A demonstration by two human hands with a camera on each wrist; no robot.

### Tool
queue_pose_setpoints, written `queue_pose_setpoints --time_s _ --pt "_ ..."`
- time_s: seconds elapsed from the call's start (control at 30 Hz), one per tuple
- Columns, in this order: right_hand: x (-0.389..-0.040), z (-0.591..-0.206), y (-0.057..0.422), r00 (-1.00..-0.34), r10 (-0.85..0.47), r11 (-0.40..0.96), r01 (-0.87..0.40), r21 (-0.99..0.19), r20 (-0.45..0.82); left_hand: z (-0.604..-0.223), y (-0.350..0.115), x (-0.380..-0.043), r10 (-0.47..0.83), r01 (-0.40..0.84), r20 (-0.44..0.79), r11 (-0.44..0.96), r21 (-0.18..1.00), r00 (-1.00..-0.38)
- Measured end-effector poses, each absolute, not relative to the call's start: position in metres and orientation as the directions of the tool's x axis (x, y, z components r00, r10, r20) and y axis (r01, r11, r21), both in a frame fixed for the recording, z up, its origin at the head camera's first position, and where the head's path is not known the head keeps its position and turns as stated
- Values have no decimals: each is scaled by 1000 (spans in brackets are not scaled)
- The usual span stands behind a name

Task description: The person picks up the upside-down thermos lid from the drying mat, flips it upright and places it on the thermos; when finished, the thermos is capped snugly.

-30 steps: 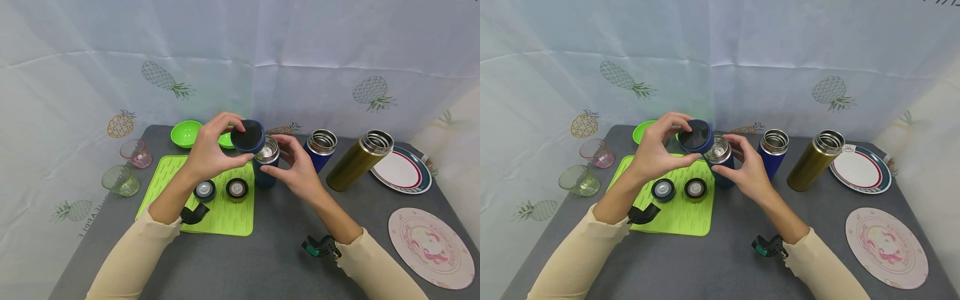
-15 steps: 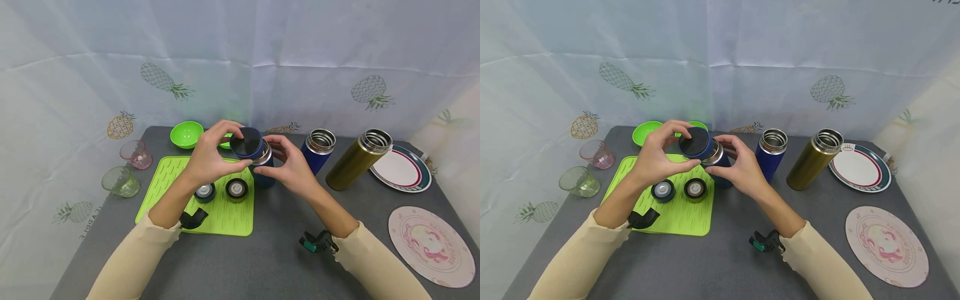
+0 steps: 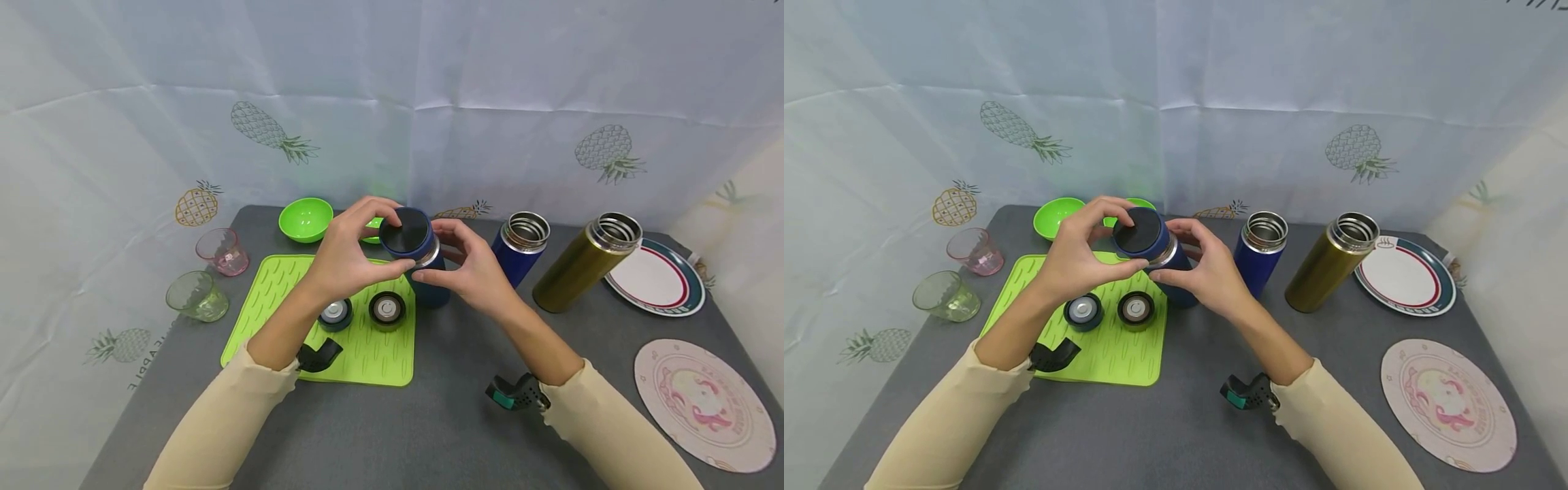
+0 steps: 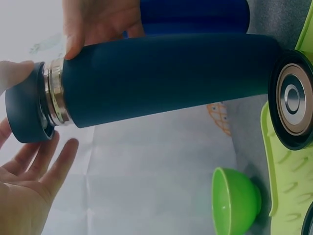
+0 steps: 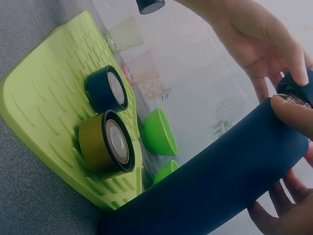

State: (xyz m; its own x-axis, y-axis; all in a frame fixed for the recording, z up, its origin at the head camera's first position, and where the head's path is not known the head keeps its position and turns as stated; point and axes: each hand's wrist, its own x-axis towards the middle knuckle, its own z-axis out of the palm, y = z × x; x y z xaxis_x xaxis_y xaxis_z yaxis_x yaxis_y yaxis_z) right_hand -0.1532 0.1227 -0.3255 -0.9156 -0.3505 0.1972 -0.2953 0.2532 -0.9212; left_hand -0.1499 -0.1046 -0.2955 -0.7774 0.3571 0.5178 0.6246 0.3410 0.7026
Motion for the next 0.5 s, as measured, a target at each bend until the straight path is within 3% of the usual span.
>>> queue_pose_setpoints --time_s 0.5 --pt "-158 -340 123 -917 -376 287 -255 -923 136 -299 -106 -151 363 608 499 320 726 -787"
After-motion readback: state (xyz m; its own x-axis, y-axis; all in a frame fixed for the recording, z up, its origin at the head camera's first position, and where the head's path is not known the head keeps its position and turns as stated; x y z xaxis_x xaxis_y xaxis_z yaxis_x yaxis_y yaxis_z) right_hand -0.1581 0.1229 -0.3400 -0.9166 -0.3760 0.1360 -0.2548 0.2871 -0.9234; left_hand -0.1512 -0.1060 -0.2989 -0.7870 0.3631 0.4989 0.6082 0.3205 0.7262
